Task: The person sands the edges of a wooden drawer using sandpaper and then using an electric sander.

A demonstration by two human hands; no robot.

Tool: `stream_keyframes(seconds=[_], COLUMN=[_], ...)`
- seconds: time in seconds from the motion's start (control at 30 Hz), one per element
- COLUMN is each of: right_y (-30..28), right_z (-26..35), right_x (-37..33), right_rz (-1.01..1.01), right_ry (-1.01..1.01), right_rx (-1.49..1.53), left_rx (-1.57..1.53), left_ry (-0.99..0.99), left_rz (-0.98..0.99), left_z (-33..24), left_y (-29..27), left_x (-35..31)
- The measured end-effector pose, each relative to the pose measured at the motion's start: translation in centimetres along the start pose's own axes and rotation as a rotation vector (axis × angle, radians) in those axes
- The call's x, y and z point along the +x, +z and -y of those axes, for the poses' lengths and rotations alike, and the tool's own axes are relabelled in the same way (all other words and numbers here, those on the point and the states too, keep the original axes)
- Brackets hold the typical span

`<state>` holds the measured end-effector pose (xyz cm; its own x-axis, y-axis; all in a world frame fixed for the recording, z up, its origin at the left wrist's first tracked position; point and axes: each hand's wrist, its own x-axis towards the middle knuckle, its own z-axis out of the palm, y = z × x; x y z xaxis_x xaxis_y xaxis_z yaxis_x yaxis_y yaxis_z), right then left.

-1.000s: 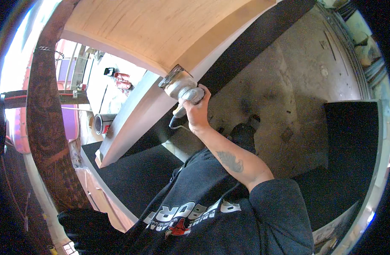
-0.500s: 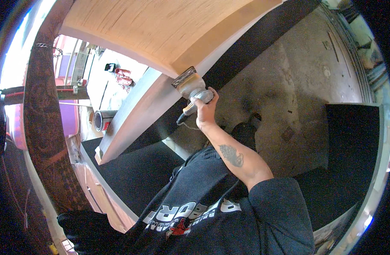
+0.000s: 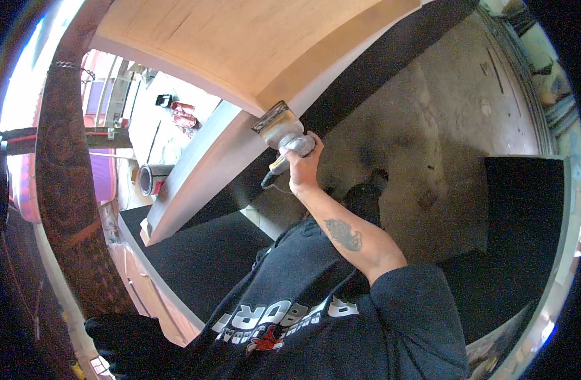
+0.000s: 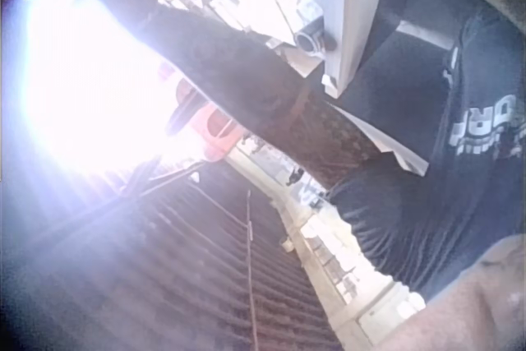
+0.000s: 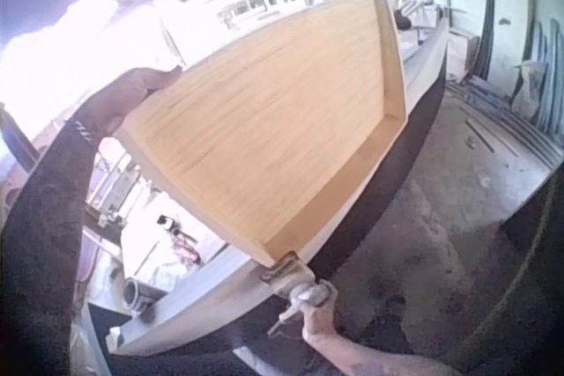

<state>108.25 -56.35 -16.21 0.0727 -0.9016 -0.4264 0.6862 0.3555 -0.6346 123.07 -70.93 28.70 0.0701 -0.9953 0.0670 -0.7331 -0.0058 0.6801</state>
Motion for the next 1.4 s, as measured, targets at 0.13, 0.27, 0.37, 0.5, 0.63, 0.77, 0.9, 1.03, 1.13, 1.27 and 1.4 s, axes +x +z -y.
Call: stream_keyframes(seconds=[0.13, 0.27, 0.37, 0.5, 0.63, 0.77, 0.9, 1.03, 1.13, 1.27, 1.4], right_y=[0.6, 2.2, 3.7, 6.5, 8.2, 9.4, 8.6, 6.9, 6.5, 7.8, 8.9], right_z=[1.2, 2.2, 3.8, 6.9, 8.9, 10.3, 9.9, 8.1, 8.0, 9.6, 11.4], right_x=[-0.5, -1.5, -2.4, -4.3, -5.1, -5.4, -4.9, -3.6, -3.4, -4.5, -5.0], right_rz=[0.019, 0.122, 0.16, 0.223, 0.252, 0.288, 0.28, 0.186, 0.185, 0.212, 0.28], right_ry=[0.004, -0.065, -0.125, -0.094, -0.085, -0.166, -0.112, -0.065, -0.062, -0.031, -0.042], right_rx=[0.006, -0.023, -0.023, 0.024, 0.008, -0.057, -0.05, -0.026, -0.03, 0.014, -0.009], left_rx=[-0.044, -0.146, -0.081, 0.014, -0.13, 0.077, 0.141, 0.102, 0.159, 0.16, 0.098], left_ry=[-0.077, -0.11, -0.123, 0.007, -0.148, 0.01, -0.003, 0.004, 0.046, 0.049, -0.016], left_rz=[-0.034, -0.001, -0.038, 0.022, -0.031, 0.06, 0.013, -0.002, 0.011, 0.016, 0.027], left_z=[-0.6, -0.6, -1.3, -0.5, -0.2, 0.8, 0.7, 0.8, 0.9, 1.3, 1.1], left_y=[0.5, 0.3, 0.9, -0.1, 0.1, -1.3, -1.2, -0.9, -1.3, -1.8, -1.1], left_x=[-0.5, -0.1, -0.7, 0.4, 0.7, 1.2, 1.2, 1.1, 1.3, 1.4, 1.3])
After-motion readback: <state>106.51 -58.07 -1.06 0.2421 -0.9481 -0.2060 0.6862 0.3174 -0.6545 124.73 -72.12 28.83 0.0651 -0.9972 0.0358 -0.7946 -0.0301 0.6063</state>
